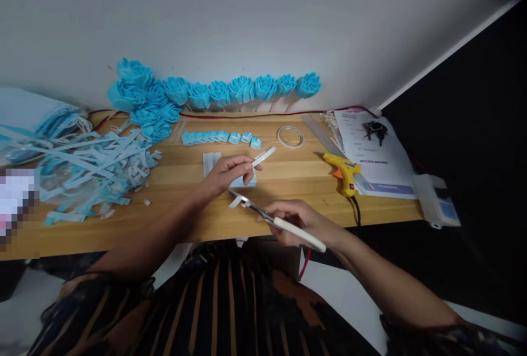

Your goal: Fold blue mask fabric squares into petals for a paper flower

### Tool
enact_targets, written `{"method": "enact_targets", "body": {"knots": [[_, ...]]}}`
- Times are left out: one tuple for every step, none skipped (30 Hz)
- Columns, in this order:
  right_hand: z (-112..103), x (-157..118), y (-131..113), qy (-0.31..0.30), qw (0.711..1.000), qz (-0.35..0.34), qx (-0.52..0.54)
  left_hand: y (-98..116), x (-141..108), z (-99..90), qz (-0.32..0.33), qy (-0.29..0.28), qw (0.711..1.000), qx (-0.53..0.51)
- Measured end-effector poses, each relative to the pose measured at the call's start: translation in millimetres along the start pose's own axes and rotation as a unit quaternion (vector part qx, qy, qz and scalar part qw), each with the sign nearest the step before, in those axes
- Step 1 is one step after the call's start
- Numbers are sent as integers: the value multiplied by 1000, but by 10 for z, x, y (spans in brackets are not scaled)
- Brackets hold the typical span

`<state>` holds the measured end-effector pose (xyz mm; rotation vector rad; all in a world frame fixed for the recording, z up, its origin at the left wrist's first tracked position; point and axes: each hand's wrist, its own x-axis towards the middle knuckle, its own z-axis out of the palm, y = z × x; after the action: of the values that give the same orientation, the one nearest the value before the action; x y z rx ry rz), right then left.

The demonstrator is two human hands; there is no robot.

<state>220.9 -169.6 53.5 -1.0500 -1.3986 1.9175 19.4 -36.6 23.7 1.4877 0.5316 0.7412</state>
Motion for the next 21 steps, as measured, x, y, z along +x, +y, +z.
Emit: {"method": "enact_targets", "body": {"knots": [[-23, -21, -1, 4, 1000, 0, 11, -22, 2, -10, 2, 8, 1000, -6], [-51, -46, 2, 3, 1000, -1, 21, -43, 4, -19, 3, 16, 1000, -11], [-82, -74, 7, -1, 1000, -2, 29, -63, 6, -28, 3, 23, 1000, -12], [-114, -103, 15, -2, 999, -4, 35, -80, 8, -37, 4, 29, 1000, -10], [-146, -133, 24, 6, 999, -3, 37, -93, 10, -47, 5, 34, 999, -8], [-178, -163, 34, 25, 999, -1, 36, -101, 11, -57, 8, 41, 999, -4], [-213, -192, 45, 57, 998, 2, 32, -100, 13, -67, 13, 52, 999, 1], [-250, -221, 59, 98, 995, 6, 27, -91, 14, -75, 18, 65, 998, 11], [-289, -250, 77, 145, 989, 9, 25, -73, 15, -81, 22, 79, 996, 29], [-329, -279, 101, 187, 982, 11, 31, -48, 14, -84, 25, 90, 994, 54], [-367, -308, 133, 219, 975, 14, 45, -18, 14, -83, 28, 97, 991, 88], [-402, -337, 172, 239, 969, 15, 66, 16, 13, -78, 29, 96, 987, 125], [-431, -363, 216, 247, 965, 18, 90, 49, 13, -69, 30, 88, 983, 160], [-452, -387, 265, 252, 961, 21, 115, 81, 18, -57, 31, 75, 978, 193], [-466, -407, 314, 254, 957, 25, 139, 110, 28, -44, 33, 57, 973, 223], [-473, -422, 359, 259, 952, 30, 160, 136, 49, -28, 38, 37, 966, 253], [-475, -432, 399, 267, 946, 35, 179, 159, 82, -11, 46, 16, 958, 284], [-475, -437, 430, 278, 939, 41, 198, 178, 132, 8, 59, -6, 946, 318], [-474, -438, 452, 291, 931, 49, 216, 191, 199, 29, 75, -28, 931, 355], [-473, -438, 465, 302, 923, 58, 232, 197, 284, 53, 96, -44, 915, 389], [-475, -438, 470, 311, 915, 68, 248, 191, 387, 81, 118, -62, 898, 419]]}}
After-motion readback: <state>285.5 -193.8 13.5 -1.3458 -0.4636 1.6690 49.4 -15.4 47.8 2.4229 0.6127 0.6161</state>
